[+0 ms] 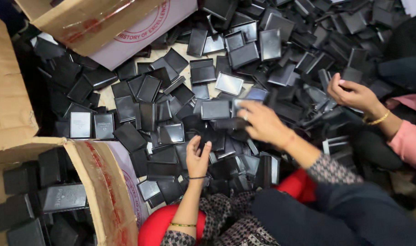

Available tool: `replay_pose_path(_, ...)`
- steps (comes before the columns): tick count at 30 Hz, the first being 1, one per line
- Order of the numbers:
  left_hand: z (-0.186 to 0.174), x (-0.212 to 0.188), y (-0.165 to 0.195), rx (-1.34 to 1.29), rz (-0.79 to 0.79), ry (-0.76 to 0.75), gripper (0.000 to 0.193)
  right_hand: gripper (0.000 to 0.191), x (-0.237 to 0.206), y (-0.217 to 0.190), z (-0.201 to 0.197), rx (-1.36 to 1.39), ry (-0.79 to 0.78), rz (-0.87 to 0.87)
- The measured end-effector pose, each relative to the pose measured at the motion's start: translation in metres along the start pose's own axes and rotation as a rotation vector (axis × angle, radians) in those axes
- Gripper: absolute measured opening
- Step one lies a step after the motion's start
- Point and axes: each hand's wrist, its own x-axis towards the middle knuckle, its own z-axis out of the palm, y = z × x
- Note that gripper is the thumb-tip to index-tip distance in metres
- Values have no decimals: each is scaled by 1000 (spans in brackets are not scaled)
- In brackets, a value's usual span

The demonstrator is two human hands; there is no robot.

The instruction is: The person sits on the floor and repeatedly picks up small black rectangular components from a large pile. They inspect each item and place it into a cardboard box. Another person is visible nearby doing the same task.

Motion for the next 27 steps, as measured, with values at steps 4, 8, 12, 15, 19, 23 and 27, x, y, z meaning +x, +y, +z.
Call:
replay_pose_path(4, -2, -7, 24, -126, 202, -540, 83, 43, -35, -38, 16, 582, -291, 398)
replay_pose_path(8, -4, -14, 42, -363, 6, -777, 87, 55, -29, -60, 56, 936, -535, 25)
replay_pose_path(12, -5, -20, 51, -707, -53, -389, 89, 93, 25, -20, 49, 529, -876, 31)
replay_pose_path(15, -3, -23, 51, -769, -95, -127, 92, 69, 115, 59, 26, 17, -354, 136)
replay_pose_path(19, 2, -25, 42, -761, -300, -28, 69, 104, 226, 161, 5, -200, 16, 528)
replay_pose_path(23, 8, -23, 25, -755, -402, 71, 50, 117, 258, 189, 8, -244, -91, 807)
replay_pose_path(27, 14, -17, 6, -729, -476, 170, 49, 116, 249, 179, 26, -499, -431, 745)
